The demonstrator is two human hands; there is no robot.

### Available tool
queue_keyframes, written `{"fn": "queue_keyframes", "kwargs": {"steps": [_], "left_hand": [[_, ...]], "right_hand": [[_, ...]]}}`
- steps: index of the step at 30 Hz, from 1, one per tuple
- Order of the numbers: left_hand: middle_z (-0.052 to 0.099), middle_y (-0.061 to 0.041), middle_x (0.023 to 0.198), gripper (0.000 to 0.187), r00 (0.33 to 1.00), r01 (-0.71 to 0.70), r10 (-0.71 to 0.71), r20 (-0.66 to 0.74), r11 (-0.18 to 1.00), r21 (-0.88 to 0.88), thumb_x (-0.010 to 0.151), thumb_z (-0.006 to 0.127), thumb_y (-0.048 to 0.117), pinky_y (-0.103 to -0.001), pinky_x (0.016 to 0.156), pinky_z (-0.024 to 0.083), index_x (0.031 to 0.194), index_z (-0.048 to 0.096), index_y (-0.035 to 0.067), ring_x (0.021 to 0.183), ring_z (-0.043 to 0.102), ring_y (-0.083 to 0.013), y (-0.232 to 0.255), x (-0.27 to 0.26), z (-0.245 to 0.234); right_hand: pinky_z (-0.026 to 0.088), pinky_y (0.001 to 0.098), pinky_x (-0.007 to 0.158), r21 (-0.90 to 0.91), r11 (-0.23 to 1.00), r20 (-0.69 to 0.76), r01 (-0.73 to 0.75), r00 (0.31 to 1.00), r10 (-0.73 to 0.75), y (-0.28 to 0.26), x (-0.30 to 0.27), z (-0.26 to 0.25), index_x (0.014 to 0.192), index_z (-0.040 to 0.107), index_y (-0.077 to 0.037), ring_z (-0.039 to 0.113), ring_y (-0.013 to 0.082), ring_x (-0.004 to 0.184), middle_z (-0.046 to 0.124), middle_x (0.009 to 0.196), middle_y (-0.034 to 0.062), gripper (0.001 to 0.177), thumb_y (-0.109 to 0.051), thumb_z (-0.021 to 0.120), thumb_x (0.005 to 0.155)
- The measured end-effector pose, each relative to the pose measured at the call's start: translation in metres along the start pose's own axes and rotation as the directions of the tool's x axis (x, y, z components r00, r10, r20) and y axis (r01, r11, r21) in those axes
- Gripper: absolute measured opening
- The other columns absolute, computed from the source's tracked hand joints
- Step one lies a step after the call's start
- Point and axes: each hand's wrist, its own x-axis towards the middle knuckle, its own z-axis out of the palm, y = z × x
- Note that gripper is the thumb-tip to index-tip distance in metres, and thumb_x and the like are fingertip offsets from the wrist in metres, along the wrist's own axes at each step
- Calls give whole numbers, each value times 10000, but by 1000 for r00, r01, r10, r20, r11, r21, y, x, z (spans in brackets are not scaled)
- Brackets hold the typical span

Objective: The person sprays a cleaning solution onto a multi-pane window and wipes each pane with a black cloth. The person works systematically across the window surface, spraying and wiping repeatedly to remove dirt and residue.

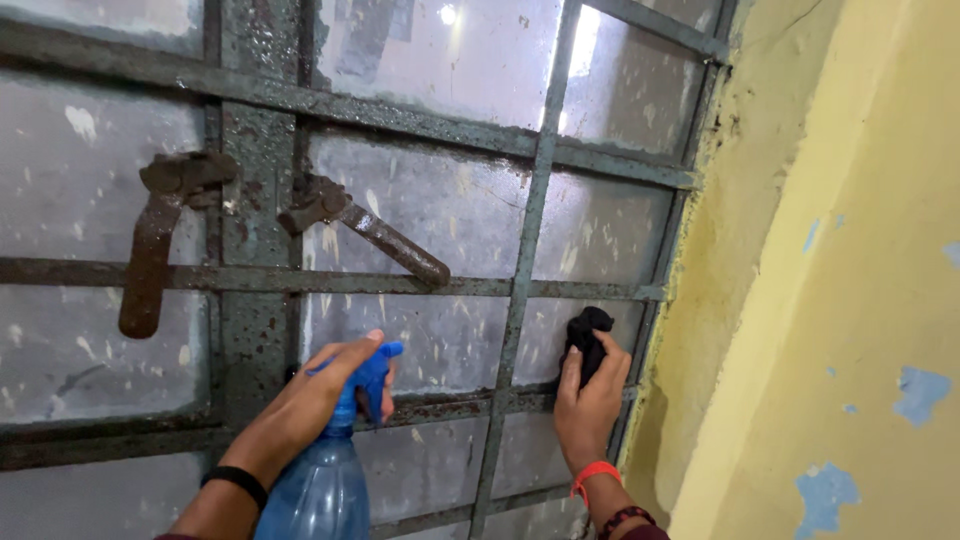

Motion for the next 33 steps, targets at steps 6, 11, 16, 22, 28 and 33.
{"fn": "queue_keyframes", "kwargs": {"steps": [6, 11, 16, 22, 28, 33], "left_hand": [[705, -126, 687, 509, 999, -27, 27, 25, 999, -28, 935, 545, 501, -348, 679, 538, 861, 676, 15, 682, 681, -227, -3, 3, -4], [650, -135, 662, 500, 995, 92, -93, -24, 995, -38, 929, 564, 515, -373, 668, 542, 869, 668, 30, 684, 667, -238, -4, 6, -3], [745, -100, 706, 576, 998, -57, 53, 39, 991, 125, 917, 492, 573, -317, 698, 513, 857, 687, 34, 707, 703, -192, 3, 0, 0], [691, -135, 680, 561, 1000, -10, 11, 21, 1000, -7, 917, 525, 557, -357, 687, 544, 868, 682, 21, 656, 680, -224, 0, 1, -3], [669, -121, 695, 534, 999, 48, -48, -22, 999, 9, 922, 552, 548, -388, 674, 530, 885, 668, 28, 665, 666, -244, -4, 3, 2], [758, -135, 740, 605, 999, -49, 45, 28, 988, 143, 937, 465, 582, -342, 733, 525, 852, 691, 28, 720, 711, -212, 1, 1, 1]], "right_hand": [[447, 453, 983, 7, 999, -7, 31, 999, -31, 2, -1, 0, 1314, 519, -25, 574, 419, 1130, 545, 1214, 219, 351, -194, 593, 1016], [445, 451, 991, 9, 999, -5, 44, 999, -44, 3, -2, -1, 1320, 517, -19, 574, 418, 1129, 547, 1212, 219, 357, -186, 595, 1015], [455, 446, 972, 8, 1000, -3, 16, 1000, -15, 3, 0, 0, 1302, 524, -20, 585, 410, 1104, 555, 1201, 217, 350, -188, 605, 1007], [460, 446, 970, 22, 999, -6, 41, 999, -41, 5, -2, -2, 1305, 521, -18, 586, 409, 1104, 558, 1209, 221, 343, -183, 601, 1015], [457, 450, 976, 13, 999, -1, 52, 999, -52, 5, -2, -2, 1307, 516, -15, 580, 414, 1116, 556, 1217, 225, 339, -180, 601, 1023], [460, 447, 974, 26, 998, 4, 49, 999, -49, 3, -2, -3, 1309, 515, -14, 582, 408, 1107, 551, 1209, 223, 341, -176, 599, 1021]]}}
